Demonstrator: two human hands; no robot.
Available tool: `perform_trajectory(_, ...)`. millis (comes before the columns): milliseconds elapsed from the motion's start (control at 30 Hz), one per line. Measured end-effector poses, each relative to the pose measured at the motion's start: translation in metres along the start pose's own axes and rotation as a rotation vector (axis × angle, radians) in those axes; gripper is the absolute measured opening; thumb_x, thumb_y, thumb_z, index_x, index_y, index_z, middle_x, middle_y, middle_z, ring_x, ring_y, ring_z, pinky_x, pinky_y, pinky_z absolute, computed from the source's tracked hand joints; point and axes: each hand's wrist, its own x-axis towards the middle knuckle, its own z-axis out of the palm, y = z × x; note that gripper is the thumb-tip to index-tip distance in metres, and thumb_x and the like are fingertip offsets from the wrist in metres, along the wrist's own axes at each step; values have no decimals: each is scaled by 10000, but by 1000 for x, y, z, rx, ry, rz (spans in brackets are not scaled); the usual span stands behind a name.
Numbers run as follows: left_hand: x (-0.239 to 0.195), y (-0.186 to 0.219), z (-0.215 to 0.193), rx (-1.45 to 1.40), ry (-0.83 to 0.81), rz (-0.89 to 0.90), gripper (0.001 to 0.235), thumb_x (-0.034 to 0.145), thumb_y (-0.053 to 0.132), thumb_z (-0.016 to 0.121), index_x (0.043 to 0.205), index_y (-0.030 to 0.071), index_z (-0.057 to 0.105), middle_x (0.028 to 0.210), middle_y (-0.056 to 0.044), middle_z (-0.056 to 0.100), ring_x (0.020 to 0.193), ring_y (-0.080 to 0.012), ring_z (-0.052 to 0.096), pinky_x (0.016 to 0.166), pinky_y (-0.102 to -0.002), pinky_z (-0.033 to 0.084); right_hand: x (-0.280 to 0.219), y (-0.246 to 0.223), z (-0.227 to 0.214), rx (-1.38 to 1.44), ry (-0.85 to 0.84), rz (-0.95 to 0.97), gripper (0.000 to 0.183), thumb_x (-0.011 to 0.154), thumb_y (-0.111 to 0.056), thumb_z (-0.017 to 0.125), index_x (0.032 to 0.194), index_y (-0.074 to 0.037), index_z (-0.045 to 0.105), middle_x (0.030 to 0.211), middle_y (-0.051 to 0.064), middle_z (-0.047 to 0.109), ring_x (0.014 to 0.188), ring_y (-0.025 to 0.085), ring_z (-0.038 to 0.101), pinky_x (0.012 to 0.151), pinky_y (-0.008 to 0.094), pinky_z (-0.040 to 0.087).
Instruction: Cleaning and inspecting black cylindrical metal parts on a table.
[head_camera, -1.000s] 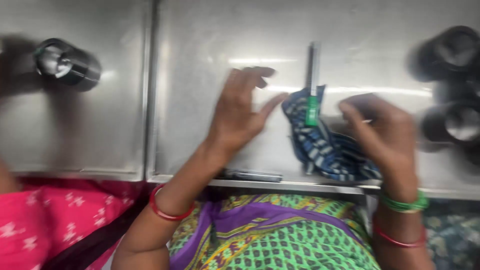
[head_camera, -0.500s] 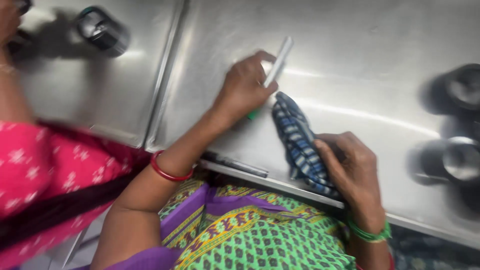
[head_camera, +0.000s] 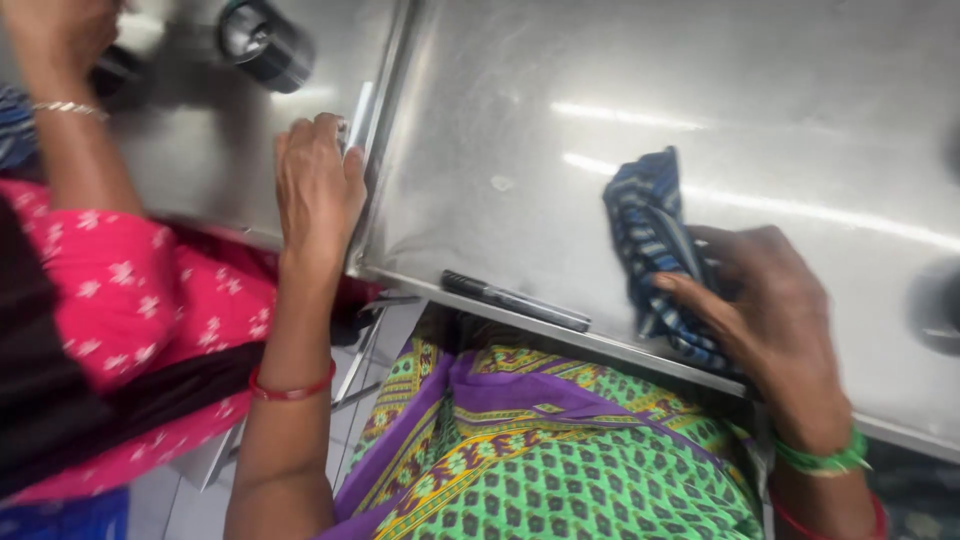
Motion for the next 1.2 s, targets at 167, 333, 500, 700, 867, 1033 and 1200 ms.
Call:
perform_trajectory(167,-10,120,-10,-485,62,380,393,970,277,768,1269,56,642,1206,-137,639,1154,-337,554,1033,-487,423,8,-25,-8,78,-23,-42,258,884,-182,780,1037,-20,650,892,89,624,682,185,530,551,320,437)
perform_trajectory(333,-2,200,-21,-816,-261,642,704,861,455,803,1391,58,563,1271,-143,591,1202,-336,504,1026,-500,435,-7,12,-17,601,0,-77,208,897,-75,663,861,-55,458,1055,64,672,903,120,548,751,262,471)
perform_trajectory(500,10,231,-16,-1100,-676,782,678,854,480,799,1352,66,599,1341,-136,627,1258,-300,559,1027,-468,500,-27,30,-45,1194,69,-151,149,787,-10,569,872,-79,467,1050,133,652,881,137,572,862,264,498)
perform_trajectory(700,21,264,-45,-1640,-901,468,488,937,464,749,1096,20,625,1175,-151,747,1100,-228,696,961,-373,588,-31,69,-67,1516,219,-322,156,965,97,569,958,-31,480,932,78,609,867,131,617,959,260,569)
perform_trajectory(867,11,302,-47,-1253,-494,856,432,894,305,768,1178,10,627,1140,-146,696,1042,-221,672,815,-365,579,-25,38,-64,1595,506,-161,356,898,87,587,1248,26,562,1104,154,677,995,232,731,905,341,616)
perform_trajectory(1033,14,309,-57,-1228,-537,851,244,995,315,689,1050,80,655,908,-63,735,890,-169,738,821,-343,601,-26,76,-75,1501,479,-241,283,1008,81,650,1234,-4,502,1126,121,644,1017,187,704,953,306,592)
perform_trajectory(1200,13,331,-97,-1340,-541,769,195,1078,283,587,1093,89,564,842,-1,693,832,-128,750,737,-280,591,-42,101,-90,917,798,-190,335,1064,-47,757,1187,44,459,1090,184,610,1015,217,625,1027,349,510)
